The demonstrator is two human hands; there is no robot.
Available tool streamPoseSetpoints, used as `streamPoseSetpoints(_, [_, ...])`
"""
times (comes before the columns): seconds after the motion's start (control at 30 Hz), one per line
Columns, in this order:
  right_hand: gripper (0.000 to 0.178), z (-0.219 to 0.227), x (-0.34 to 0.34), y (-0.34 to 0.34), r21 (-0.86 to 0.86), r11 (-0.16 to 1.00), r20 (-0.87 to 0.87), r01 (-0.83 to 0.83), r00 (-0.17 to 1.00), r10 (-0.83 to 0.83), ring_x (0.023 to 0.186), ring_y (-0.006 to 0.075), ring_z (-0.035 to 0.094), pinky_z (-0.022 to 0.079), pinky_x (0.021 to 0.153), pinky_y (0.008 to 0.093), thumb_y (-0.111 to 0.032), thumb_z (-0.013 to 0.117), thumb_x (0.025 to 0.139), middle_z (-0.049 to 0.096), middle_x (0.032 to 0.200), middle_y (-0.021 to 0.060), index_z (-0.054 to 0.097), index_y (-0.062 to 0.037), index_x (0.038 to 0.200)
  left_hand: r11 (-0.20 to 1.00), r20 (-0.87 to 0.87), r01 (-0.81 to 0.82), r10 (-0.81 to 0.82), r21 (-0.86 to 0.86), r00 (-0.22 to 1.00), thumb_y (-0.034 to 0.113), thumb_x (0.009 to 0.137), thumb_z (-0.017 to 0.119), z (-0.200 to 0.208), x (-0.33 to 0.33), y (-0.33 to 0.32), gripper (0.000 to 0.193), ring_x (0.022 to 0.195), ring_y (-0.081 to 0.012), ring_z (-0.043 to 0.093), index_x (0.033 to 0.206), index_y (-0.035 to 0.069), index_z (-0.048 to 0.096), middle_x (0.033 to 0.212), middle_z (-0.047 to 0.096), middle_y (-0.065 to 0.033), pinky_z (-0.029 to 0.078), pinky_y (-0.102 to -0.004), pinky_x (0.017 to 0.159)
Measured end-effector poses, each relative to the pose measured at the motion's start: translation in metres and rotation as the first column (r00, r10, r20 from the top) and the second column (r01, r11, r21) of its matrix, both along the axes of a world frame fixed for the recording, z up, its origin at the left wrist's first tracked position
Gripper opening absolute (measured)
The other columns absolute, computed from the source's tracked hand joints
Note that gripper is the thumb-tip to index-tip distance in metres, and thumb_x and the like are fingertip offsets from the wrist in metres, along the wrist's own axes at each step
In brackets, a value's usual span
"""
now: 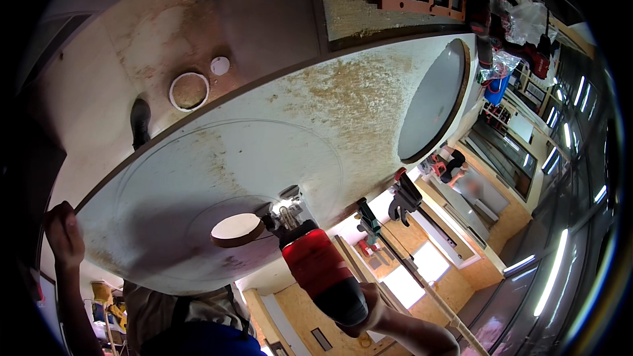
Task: The person uses a red jigsaw to cut a circular shape out of a large white board. They guide the tool along a pre-drawn circular line, completing the cut and removing the inner circular piece.
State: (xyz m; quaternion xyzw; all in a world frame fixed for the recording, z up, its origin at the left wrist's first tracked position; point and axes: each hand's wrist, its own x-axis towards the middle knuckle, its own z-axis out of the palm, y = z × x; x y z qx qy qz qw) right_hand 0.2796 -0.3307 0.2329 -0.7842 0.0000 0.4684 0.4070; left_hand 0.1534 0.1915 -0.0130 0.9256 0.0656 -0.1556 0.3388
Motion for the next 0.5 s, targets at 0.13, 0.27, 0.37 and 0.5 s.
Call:
streamPoseSetpoints(0.13, [0.026, 0.001, -0.002, -0.005, -0.020, 0.999, -0.039, -0.028, 0.999, 0.027, 0.060, 0.0234, 0.068, 0.053, 0.059, 0.0294, -0.006, 0.072, 0.066, 0.068, 0.075, 0.0088, 0.065, -0.0003, 0.091, 1.000, 0.008, -0.004, 0.004, 0.001, 1.000, 0.030, 0.103, 0.039, 0.003, 0.004, -0.004, 0.040, 0.060, -0.0340, 0.046, 0.073, 0.004, 0.041, 0.065, 0.041, -0.0158, 0.030, -0.0450, 0.058])
streamPoseSetpoints(0.27, [0.045, 0.003, -0.006, -0.010, -0.027, 0.996, -0.067, -0.088, 0.994, 0.086, 0.061, 0.0273, 0.069, 0.055, 0.060, 0.0317, -0.007, 0.074, 0.066, 0.068, 0.073, 0.0136, 0.064, 0.0052, 0.108, 1.000, 0.000, -0.008, 0.008, -0.010, 1.000, 0.032, 0.103, 0.038, 0.003, 0.004, -0.004, 0.041, 0.058, -0.0342, 0.045, 0.073, 0.005, 0.042, 0.064, 0.040, -0.0154, 0.029, -0.0450, 0.057])
streamPoseSetpoints(0.37, [0.041, 0.002, -0.008, -0.010, -0.040, 0.996, -0.035, -0.082, 0.996, 0.081, 0.059, 0.0280, 0.068, 0.054, 0.059, 0.0320, -0.007, 0.073, 0.066, 0.067, 0.071, 0.0131, 0.065, 0.0037, 0.104, 0.999, 0.036, -0.002, 0.001, 0.037, 0.999, 0.035, 0.103, 0.038, 0.004, 0.007, -0.008, 0.043, 0.057, -0.0347, 0.045, 0.072, 0.005, 0.042, 0.063, 0.040, -0.0151, 0.028, -0.0452, 0.056])
streamPoseSetpoints(0.5, [0.018, 0.007, -0.008, -0.008, -0.113, 0.994, -0.116, -0.013, 0.993, 0.000, 0.068, 0.0239, 0.068, 0.054, 0.064, 0.0298, -0.004, 0.068, 0.069, 0.069, 0.082, 0.0086, 0.067, -0.0033, 0.087, 1.000, 0.000, -0.009, 0.009, 0.016, 1.000, 0.037, 0.102, 0.038, 0.005, 0.008, -0.008, 0.044, 0.058, -0.0353, 0.045, 0.072, 0.005, 0.041, 0.063, 0.040, -0.0154, 0.028, -0.0455, 0.056])
